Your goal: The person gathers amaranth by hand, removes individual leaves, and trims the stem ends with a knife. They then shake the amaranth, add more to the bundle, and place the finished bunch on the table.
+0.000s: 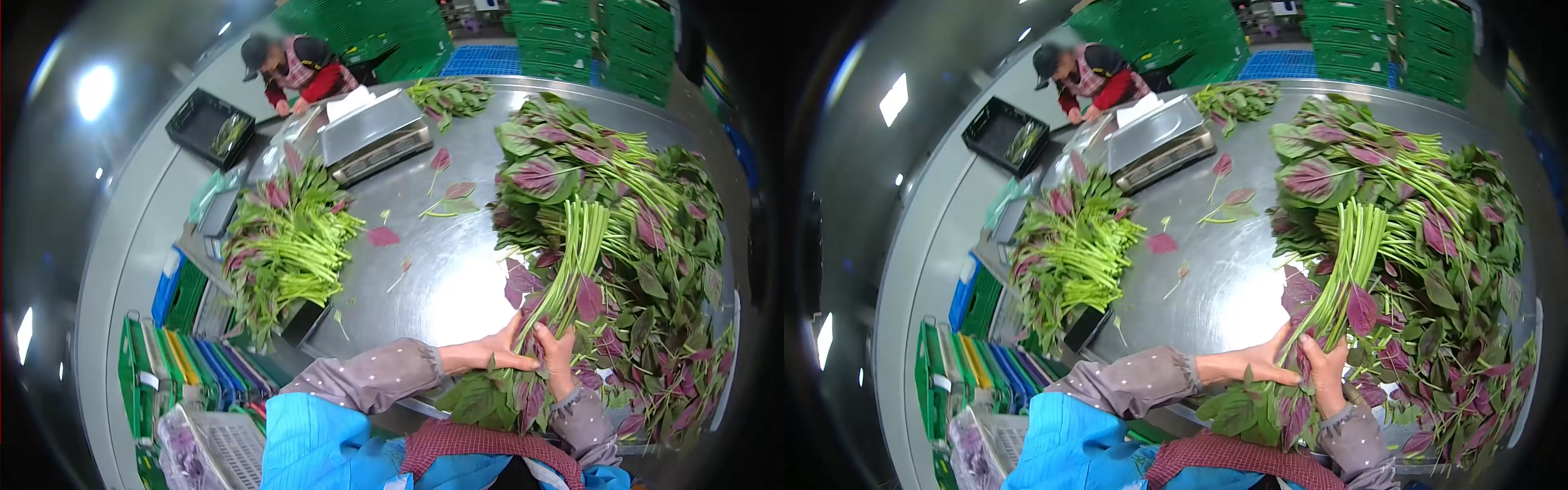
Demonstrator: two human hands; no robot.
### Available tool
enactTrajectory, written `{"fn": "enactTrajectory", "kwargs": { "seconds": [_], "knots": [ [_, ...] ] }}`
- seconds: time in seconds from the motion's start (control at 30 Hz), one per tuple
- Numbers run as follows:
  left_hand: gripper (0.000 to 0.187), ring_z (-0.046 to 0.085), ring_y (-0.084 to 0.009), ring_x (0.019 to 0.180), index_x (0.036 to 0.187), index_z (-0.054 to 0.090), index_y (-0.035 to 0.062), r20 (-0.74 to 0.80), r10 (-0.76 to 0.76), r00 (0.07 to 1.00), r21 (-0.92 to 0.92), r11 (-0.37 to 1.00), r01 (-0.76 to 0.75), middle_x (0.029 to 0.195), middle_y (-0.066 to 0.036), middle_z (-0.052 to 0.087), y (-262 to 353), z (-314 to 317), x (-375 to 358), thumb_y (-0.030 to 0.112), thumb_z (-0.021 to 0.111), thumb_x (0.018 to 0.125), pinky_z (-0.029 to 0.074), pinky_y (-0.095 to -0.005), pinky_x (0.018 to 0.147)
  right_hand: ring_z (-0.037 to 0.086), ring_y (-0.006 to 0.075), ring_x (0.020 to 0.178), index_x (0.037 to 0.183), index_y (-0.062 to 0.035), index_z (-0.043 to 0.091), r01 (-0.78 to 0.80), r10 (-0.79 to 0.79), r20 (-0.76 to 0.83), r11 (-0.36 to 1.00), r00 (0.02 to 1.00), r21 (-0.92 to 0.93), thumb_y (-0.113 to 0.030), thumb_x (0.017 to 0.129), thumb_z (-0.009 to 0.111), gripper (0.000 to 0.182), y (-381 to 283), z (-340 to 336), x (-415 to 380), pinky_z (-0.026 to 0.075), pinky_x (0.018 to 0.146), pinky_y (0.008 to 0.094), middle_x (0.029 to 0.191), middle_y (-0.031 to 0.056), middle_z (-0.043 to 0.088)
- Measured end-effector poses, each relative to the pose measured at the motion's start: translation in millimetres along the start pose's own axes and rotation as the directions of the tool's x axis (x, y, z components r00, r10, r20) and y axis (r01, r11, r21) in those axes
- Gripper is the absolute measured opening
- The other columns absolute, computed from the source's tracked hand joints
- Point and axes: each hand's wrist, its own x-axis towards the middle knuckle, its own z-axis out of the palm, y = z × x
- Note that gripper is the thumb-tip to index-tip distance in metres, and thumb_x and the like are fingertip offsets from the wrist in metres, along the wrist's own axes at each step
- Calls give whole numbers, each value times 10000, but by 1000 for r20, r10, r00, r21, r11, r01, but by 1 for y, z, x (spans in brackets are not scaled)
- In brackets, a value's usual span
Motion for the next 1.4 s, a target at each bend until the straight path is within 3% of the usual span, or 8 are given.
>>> {"fn": "enactTrajectory", "kwargs": {
  "seconds": [0.67, 0.73, 0.9, 1.0, 1.03, 1.13, 1.27, 1.4],
  "knots": [
    [1035, 299, -205, 1208, 1365, 5, 42, -177, 165, 970, -373, 901, -222, 1336, -125, 251, -28, 46, 22, 100, 744, 641, 254, -345, 1019, 352, 208, 1165, 1287, -46, 323, 126, -101, -169, 981, 980, 146, -426, 898, 344, 544, -2, -16, -22, 243, 997, 337, 1274, 82, 375],
    [933, 339, -198, 1189, 1351, 108, 28, -220, 73, 973, -473, 864, -172, 1311, -121, 310, -23, 45, 20, 79, 721, 650, 291, -330, 998, 316, 225, 1220, 1345, 0, 220, 60, -145, 200, 923, 969, 379, -441, 910, 314, 627, -13, -13, -21, 209, 1025, 347, 1341, 109, 319],
    [789, 423, -175, 1123, 1303, 255, 3, -255, 65, 965, -386, 908, -163, 1213, -94, 451, -12, 24, 9, 55, 693, 650, 343, -312, 957, 288, 238, 1248, 1338, 8, 237, 105, -139, 263, 985, 955, 140, -395, 864, 413, 646, -31, -9, -22, 196, 1033, 352, 1346, 139, 310],
    [660, 516, -255, 1005, 1238, 352, 30, -399, -63, 915, 187, 971, 148, 1057, -138, 547, 22, -16, -11, 105, 661, 660, 355, -375, 922, 462, 201, 1079, 1282, 23, 323, -35, 63, 226, 991, 972, -127, -222, 858, 473, 512, -30, -38, -19, 352, 942, 316, 1246, 154, 426],
    [600, 538, -283, 949, 1211, 385, 40, -485, -197, 852, 446, 782, 435, 977, -157, 573, 36, -30, -18, 104, 634, 669, 346, -439, 913, 522, 154, 943, 1230, 16, 392, -119, 141, 122, 978, 982, -170, -175, 858, 479, 426, -29, -45, -21, 424, 842, 277, 1161, 133, 497],
    [611, 515, -311, 797, 1239, 377, 85, -266, 358, 895, 959, 3, 284, 740, -132, 507, -43, -83, -34, 7, 553, 658, 232, -635, 843, 553, 130, 846, 1182, -6, 441, -221, 239, 56, 949, 969, -225, -174, 861, 479, 365, -14, -77, -23, 454, 752, 251, 1090, 109, 539],
    [760, 497, -318, 837, 1326, 298, 110, -375, 346, 860, 918, 267, 293, 807, -138, 504, 0, -75, -52, -3, 578, 628, 205, -589, 898, 563, 105, 722, 1105, -29, 484, -209, 205, -43, 964, 978, -164, -145, 854, 507, 277, -16, -97, -26, 462, 633, 203, 1005, 78, 570],
    [748, 500, -299, 817, 1315, 316, 120, -268, 293, 918, 935, -151, 322, 801, -128, 502, -13, -82, -53, -18, 565, 623, 263, -549, 849, 555, 104, 744, 1112, -19, 481, -158, 150, -58, 971, 987, -182, -151, 861, 507, 284, -37, -90, -22, 459, 659, 218, 996, 76, 573]
  ]
}}
